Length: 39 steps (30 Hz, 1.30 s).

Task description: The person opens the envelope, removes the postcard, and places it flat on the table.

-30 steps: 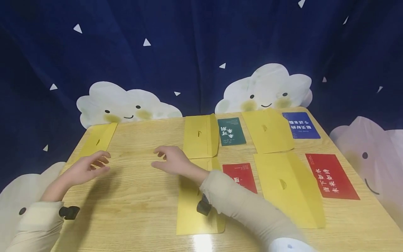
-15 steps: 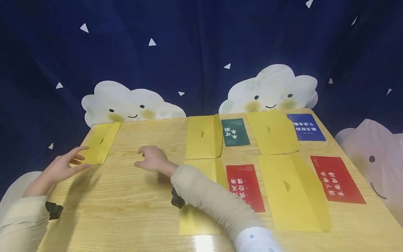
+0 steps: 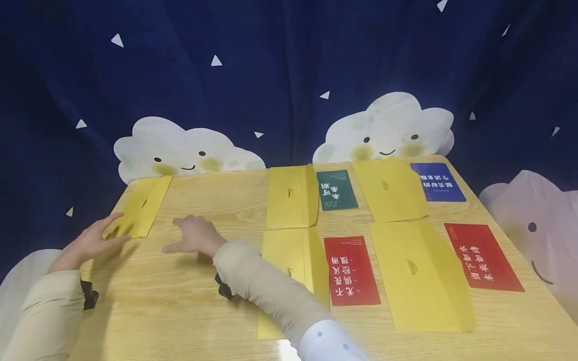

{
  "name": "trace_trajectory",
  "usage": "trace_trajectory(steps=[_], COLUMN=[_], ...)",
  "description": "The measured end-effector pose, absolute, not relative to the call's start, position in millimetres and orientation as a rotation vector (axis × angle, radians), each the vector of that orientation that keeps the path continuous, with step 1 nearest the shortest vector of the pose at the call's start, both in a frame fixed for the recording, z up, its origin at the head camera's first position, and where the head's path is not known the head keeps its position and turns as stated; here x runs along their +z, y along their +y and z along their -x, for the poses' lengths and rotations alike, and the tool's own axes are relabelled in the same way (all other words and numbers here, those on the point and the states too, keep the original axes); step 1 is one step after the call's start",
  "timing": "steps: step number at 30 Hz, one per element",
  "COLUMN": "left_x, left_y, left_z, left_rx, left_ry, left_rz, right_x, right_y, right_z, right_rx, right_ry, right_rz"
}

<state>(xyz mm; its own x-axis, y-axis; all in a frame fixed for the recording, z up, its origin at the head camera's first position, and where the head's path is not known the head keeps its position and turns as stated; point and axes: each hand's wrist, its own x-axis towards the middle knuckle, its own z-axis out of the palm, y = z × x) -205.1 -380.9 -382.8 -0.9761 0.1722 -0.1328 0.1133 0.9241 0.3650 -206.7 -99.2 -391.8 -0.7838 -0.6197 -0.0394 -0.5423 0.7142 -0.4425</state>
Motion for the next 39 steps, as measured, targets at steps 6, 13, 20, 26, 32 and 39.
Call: trace_trajectory(steps=[6, 13, 20, 26, 32, 39], left_x=[-396.3, -413.3, -412.9, -413.3, -409.5, -408.9], left_y=[-381.7, -376.5, -364.3, -355.2, -347.0, -345.7], left_z=[216.5, 222.1, 224.2, 220.3, 213.4, 204.2], left_rx=[0.527, 0.464, 0.338, 0.335, 0.343, 0.324], left_ry=[2.902, 2.874, 2.938, 2.947, 2.976, 3.021], left_rz=[-0.162, -0.099, -0.159, -0.241, -0.296, -0.394], right_x=[-401.4, -404.6, -406.4, -414.4, -418.7, -418.6], right_y=[-104.2, -100.4, -97.6, -100.8, -111.5, -128.3], right_z=[203.6, 203.8, 204.1, 201.7, 198.1, 195.0], right_rx=[-0.348, -0.309, -0.288, -0.26, -0.194, -0.056], right_ry=[2.786, 2.777, 2.796, 2.805, 2.801, 2.744], right_rz=[0.905, 0.871, 0.857, 0.858, 0.906, 0.912])
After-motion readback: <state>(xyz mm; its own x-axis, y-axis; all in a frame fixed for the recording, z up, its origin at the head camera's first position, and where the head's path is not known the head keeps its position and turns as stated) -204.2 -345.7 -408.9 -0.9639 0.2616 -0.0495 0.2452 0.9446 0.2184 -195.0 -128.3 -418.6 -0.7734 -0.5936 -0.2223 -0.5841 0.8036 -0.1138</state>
